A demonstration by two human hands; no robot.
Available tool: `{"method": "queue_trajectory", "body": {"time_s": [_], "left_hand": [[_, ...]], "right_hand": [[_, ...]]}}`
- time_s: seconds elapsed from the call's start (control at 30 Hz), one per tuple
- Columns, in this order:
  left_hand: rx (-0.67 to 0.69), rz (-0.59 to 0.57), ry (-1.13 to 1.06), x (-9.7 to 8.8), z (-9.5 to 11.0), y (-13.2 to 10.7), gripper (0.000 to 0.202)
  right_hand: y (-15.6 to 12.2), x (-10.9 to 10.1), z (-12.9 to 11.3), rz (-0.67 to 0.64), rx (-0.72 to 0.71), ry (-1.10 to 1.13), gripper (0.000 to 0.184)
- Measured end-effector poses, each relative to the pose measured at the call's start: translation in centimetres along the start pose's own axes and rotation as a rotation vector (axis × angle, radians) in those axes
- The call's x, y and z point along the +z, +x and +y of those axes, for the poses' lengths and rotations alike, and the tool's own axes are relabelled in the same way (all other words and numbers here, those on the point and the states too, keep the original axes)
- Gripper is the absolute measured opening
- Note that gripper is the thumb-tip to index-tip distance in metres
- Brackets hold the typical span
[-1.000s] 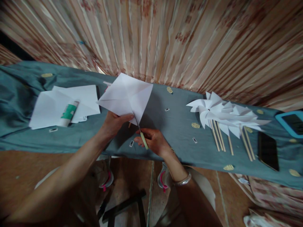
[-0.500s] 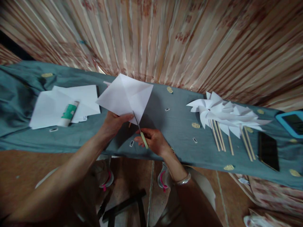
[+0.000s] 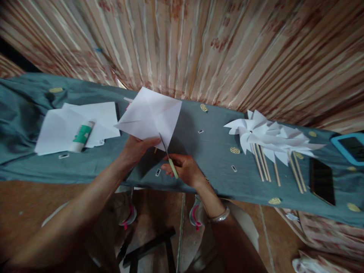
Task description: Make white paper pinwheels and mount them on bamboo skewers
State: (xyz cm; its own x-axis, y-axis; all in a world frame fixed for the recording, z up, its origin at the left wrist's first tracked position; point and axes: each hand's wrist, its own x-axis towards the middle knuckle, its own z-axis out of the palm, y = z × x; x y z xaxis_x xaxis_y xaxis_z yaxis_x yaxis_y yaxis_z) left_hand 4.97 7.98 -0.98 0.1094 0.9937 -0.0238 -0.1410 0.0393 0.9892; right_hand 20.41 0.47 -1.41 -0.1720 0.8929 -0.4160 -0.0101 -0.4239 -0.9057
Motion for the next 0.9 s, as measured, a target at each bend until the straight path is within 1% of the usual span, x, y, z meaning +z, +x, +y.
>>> {"method": "queue_trajectory", "body": {"time_s": [0.13, 0.2, 0.37, 0.5, 0.73, 0.9], "left_hand": [[-0.078, -0.026, 0.037, 0.1, 0.1, -0.27, 0.022], [-0.097, -0.03, 0.046, 0.17, 0.23, -0.38, 0.021], [-0.091, -0.03, 0.037, 0.29, 0.68, -0.55, 0.021], [-0.086, -0.035, 0.03, 0.23, 0.54, -0.5, 0.019], [-0.078, -0.043, 0.042, 0.06, 0.09, -0.38, 0.019], [-0.081, -0.038, 0.047, 0.11, 0.25, -0.42, 0.018]], "right_hand": [[0.01, -0.01, 0.01, 0.01, -0.009, 0.003, 0.043], [0.04, 0.02, 0.05, 0.013, -0.013, 0.004, 0.043], [0.13, 0.09, 0.12, 0.01, -0.01, 0.006, 0.046], [0.2, 0.08, 0.2, 0.004, -0.002, 0.004, 0.049], [0.13, 0.06, 0.25, 0.001, -0.024, 0.002, 0.044], [0.14, 0.03, 0.29, 0.002, -0.028, -0.001, 0.042]]}}
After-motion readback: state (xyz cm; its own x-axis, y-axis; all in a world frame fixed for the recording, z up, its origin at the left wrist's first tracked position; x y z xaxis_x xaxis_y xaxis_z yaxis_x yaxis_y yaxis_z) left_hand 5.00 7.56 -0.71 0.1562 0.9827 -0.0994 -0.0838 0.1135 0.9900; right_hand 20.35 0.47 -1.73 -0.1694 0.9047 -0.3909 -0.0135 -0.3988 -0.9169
